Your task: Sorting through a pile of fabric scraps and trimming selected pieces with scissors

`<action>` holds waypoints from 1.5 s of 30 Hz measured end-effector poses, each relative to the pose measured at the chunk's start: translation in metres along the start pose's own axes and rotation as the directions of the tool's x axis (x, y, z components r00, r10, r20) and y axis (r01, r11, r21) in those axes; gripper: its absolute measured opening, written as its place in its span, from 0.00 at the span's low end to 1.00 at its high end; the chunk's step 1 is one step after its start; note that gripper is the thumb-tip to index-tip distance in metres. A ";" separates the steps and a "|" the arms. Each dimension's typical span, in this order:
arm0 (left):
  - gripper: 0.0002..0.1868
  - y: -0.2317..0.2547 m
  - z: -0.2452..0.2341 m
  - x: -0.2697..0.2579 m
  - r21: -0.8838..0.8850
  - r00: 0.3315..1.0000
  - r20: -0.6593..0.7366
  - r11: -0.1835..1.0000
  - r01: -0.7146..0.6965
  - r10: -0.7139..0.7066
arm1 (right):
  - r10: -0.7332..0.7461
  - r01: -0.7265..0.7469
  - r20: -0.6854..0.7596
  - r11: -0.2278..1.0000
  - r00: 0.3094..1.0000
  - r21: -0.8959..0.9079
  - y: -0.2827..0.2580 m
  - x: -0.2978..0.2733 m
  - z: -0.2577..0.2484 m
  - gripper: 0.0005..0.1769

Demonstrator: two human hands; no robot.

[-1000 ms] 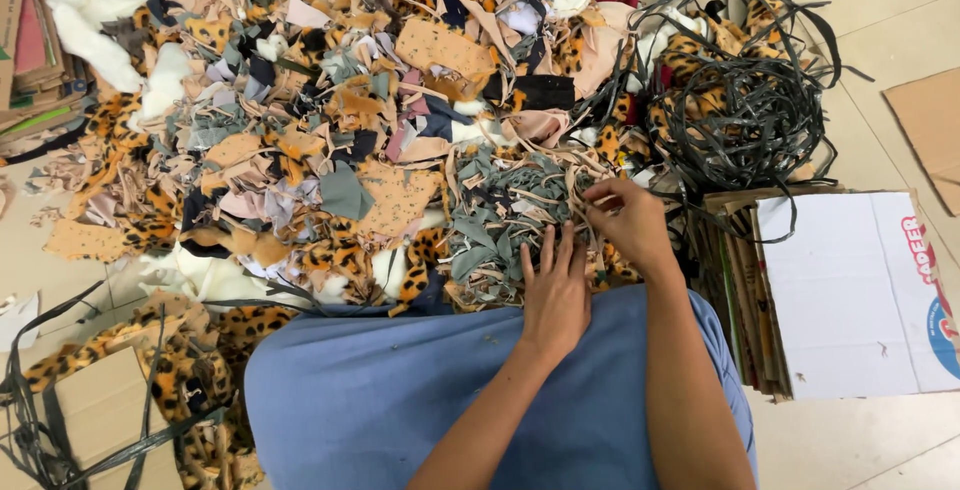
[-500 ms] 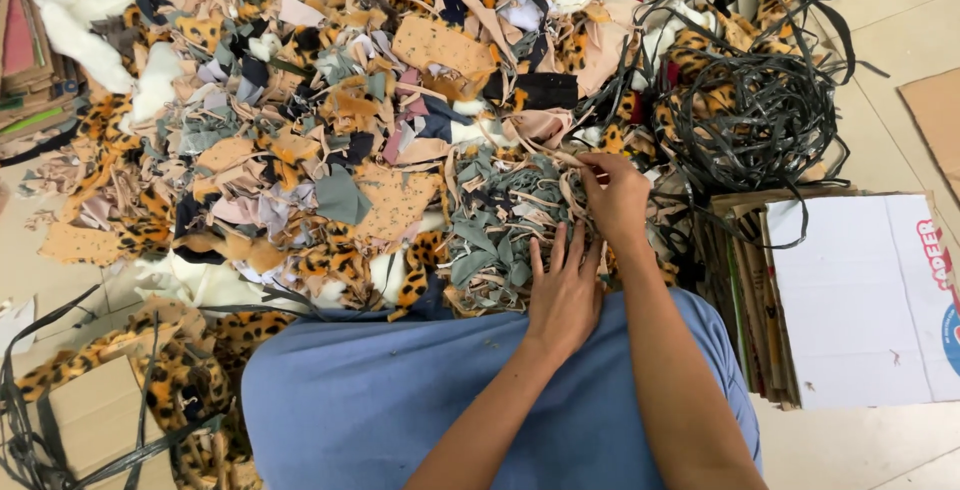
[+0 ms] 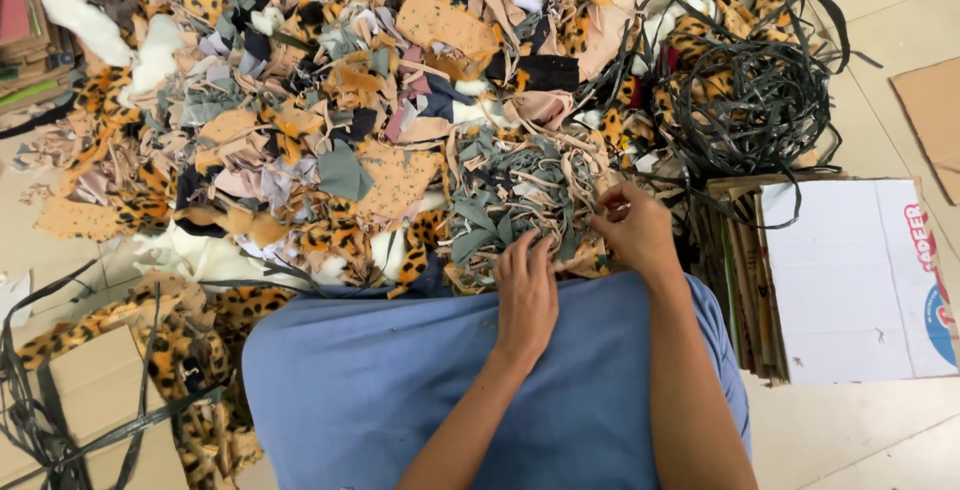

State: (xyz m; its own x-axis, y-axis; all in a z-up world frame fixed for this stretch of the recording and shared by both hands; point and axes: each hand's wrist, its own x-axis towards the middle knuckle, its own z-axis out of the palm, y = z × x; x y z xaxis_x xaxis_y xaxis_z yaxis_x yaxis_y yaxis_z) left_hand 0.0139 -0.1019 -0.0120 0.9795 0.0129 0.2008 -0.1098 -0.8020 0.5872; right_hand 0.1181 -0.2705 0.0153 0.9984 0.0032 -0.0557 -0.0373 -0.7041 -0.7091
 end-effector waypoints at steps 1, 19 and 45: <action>0.23 -0.001 0.001 0.000 -0.001 1.000 -0.002 1.000 0.002 -0.002 | -0.002 0.002 0.001 1.000 1.000 -0.002 -0.004 -0.002 0.000 0.12; 0.18 0.015 -0.019 0.004 0.075 0.983 0.178 0.995 -0.061 0.047 | -0.031 0.037 0.080 0.997 0.996 -0.073 -0.014 -0.011 0.000 0.07; 0.13 -0.064 0.052 0.230 0.347 0.941 0.319 0.910 -0.226 0.112 | -0.184 0.209 -0.289 0.976 0.940 0.058 -0.002 0.069 0.037 0.16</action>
State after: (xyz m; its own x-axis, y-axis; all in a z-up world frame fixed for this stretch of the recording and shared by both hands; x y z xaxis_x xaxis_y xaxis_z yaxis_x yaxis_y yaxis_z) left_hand 0.2555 -0.0782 -0.0443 0.9633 -0.2684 0.0043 -0.2629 -0.9400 0.2172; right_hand 0.1851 -0.2427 -0.0131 0.9569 -0.0730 0.2812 0.1696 -0.6452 -0.7449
